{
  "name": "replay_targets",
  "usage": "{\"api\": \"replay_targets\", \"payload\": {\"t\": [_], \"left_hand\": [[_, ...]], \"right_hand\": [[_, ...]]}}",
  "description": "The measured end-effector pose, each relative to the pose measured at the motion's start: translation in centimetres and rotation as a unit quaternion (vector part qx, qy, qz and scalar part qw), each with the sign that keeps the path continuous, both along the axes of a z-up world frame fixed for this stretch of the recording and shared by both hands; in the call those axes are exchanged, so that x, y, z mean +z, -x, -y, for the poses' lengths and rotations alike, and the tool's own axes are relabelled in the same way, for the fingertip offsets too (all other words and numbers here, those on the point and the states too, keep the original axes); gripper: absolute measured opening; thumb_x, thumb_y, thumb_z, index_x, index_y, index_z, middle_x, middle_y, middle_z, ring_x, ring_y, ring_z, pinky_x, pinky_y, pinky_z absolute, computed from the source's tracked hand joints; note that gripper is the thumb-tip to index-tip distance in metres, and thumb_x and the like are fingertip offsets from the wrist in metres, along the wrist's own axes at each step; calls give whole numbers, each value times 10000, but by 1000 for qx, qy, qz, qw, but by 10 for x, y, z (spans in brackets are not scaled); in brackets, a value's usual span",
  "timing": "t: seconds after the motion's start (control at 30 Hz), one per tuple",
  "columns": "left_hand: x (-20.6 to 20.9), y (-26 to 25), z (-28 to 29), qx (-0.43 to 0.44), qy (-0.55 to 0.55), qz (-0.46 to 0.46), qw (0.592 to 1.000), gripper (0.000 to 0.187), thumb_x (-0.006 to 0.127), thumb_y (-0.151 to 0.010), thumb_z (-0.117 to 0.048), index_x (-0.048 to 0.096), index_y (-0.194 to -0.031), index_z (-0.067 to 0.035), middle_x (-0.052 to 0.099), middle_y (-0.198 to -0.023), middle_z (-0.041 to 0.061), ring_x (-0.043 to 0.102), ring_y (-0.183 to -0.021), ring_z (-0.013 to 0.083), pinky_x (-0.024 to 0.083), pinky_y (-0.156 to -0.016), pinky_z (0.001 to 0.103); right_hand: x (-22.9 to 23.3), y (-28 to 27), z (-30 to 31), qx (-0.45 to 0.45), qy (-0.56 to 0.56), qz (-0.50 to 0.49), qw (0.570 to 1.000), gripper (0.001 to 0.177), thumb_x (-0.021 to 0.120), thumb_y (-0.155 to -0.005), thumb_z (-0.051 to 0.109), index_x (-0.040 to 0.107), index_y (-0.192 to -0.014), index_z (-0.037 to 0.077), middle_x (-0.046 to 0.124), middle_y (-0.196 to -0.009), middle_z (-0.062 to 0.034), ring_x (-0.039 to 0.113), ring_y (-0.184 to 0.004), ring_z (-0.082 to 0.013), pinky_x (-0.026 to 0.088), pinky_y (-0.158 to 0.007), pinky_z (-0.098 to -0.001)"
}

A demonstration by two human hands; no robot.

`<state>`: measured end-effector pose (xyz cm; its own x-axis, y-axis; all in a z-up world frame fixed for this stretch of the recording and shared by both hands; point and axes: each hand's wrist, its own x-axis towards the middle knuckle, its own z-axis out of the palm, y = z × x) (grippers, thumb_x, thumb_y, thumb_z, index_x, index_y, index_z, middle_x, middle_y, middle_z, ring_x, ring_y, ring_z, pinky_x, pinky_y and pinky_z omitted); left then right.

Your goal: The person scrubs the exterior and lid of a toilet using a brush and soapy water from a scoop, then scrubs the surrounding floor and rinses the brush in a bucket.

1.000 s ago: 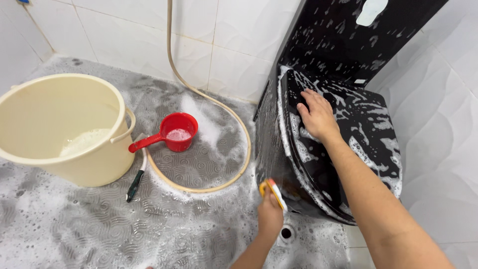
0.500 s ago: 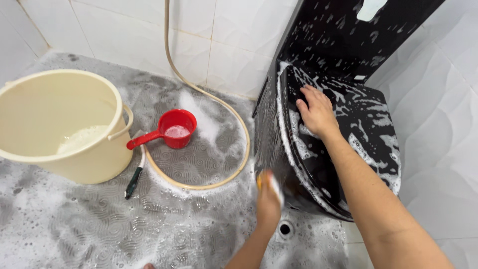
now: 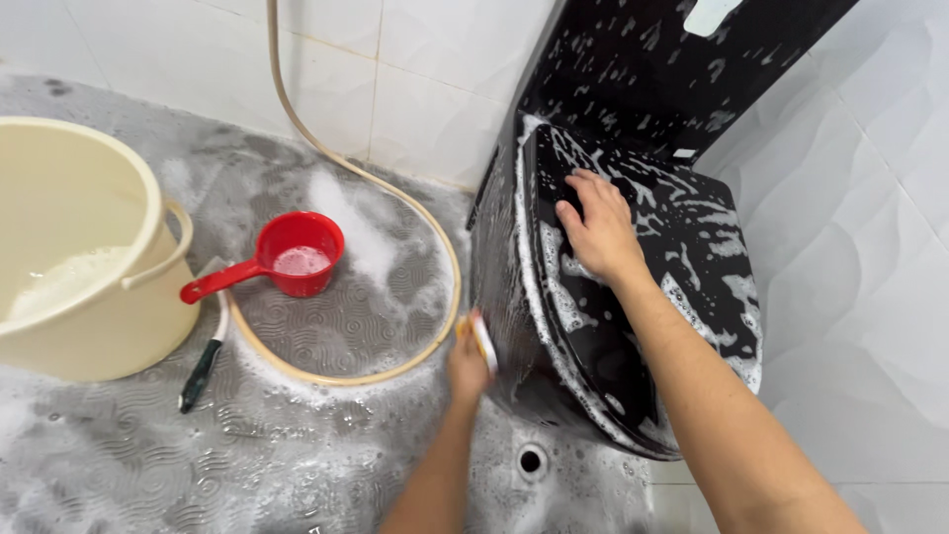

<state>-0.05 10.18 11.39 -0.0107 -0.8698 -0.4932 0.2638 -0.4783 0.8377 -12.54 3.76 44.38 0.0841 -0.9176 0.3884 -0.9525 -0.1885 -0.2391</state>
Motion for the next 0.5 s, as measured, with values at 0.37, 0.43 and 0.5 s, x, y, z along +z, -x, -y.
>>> {"api": "replay_targets", "payload": {"t": [0.37, 0.43, 0.5], "left_hand": [[-60, 14, -34, -37, 111, 250, 961, 413, 381, -1109, -460, 580, -1360, -200, 738, -1077, 210, 720, -912, 366, 566, -783, 473], [-37, -2, 22, -46, 171, 130, 976, 434, 366, -1037, -378, 588, -1396, -277, 730, -1097, 123, 732, -753, 284, 585, -682, 436], [1, -5, 77, -87, 120, 169, 974, 440, 385, -1065, -328, 584, -1457, -303, 724, -933, 220, 697, -743, 315, 556, -681, 447]], "right_hand": [[9, -10, -4, -1, 2, 0, 1000, 480, 561, -1003, 314, 556, -1403, 51, 500, -1525, -112, 425, -1422, -312, 300, -1191, -443], [10, -13, -6, -9, -8, -3, 1000, 479, 559, -1004, 315, 552, -1403, 51, 490, -1524, -113, 414, -1423, -312, 289, -1185, -448], [12, -15, -8, -16, -17, -5, 1000, 477, 557, -1006, 316, 548, -1403, 52, 480, -1524, -114, 403, -1424, -312, 279, -1179, -453]]}}
